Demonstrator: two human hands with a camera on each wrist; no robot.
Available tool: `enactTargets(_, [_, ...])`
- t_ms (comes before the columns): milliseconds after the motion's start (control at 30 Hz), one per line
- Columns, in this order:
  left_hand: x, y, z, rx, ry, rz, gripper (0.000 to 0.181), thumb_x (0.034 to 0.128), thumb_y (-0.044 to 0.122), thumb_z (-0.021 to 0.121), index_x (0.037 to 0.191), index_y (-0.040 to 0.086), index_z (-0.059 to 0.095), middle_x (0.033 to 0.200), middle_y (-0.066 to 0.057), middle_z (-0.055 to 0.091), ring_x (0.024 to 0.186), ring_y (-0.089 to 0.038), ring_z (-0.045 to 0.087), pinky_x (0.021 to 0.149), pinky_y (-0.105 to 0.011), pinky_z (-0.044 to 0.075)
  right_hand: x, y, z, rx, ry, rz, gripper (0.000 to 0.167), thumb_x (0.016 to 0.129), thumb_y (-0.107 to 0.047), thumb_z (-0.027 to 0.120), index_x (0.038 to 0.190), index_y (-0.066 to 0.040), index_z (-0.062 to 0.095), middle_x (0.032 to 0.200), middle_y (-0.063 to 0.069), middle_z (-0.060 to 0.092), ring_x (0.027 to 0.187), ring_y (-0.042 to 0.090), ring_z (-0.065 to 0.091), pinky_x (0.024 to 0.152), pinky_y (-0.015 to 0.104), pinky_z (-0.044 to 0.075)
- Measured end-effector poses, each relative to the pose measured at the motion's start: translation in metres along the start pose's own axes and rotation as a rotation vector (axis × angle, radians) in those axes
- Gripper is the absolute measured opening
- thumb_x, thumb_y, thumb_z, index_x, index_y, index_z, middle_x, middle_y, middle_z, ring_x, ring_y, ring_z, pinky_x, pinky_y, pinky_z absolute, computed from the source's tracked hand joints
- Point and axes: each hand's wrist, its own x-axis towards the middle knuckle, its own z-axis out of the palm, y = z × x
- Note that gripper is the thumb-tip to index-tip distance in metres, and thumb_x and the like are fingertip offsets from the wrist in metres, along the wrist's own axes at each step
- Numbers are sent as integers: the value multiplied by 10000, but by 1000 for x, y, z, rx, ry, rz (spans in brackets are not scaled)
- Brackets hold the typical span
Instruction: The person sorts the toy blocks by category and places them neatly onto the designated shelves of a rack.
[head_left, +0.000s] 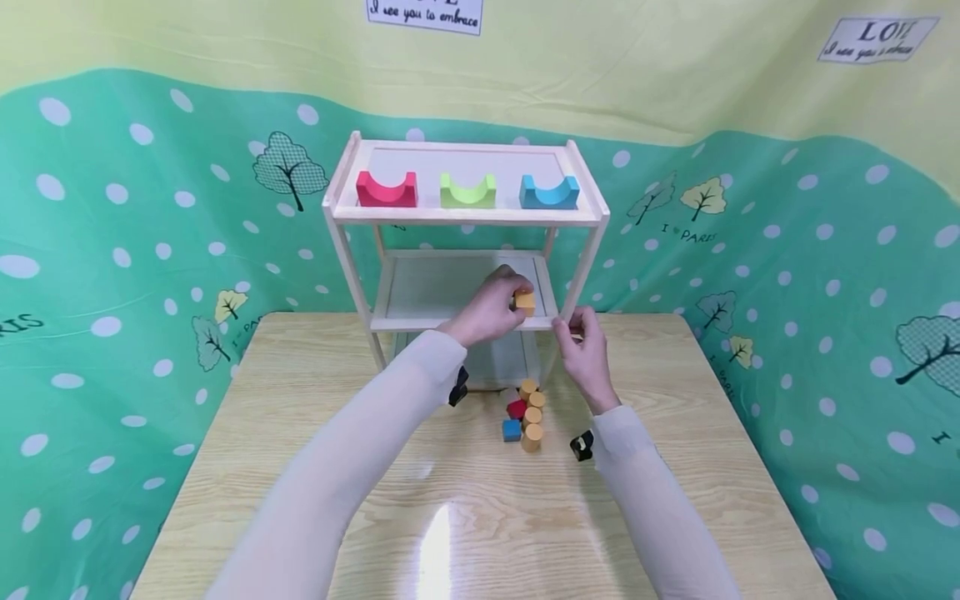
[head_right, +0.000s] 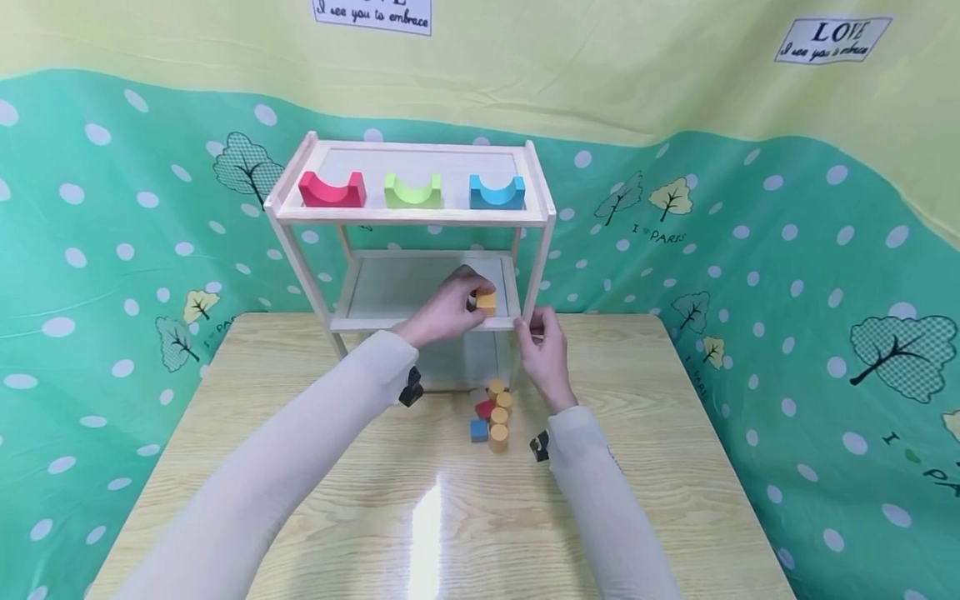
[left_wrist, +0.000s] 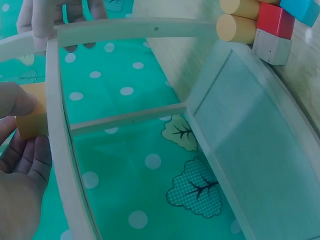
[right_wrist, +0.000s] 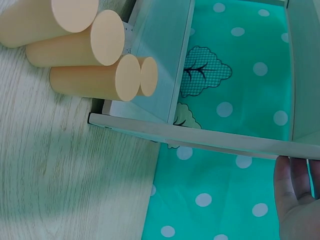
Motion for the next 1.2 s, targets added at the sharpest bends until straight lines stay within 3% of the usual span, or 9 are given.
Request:
enactTargets(400, [10,-2,6,-38,-47,-29,398,848,71,662,1239,45,596,1145,-57,495,991,-151,500,859,-225,453,0,-3,0,11,-2,7,217,967,-103,534,1102,63,493,979,164,537,921,253,557,768,350,500])
enactTargets(1200, [12,1,11,-62,-37,-15,391,858,72,652,1244,51,595,1137,-63,486,965,-142,515,845,-205,456,-1,-4,0,29,-4,-4,212,965,-89,533,1097,70,488,965,175,530,904,247,547,755,320,487])
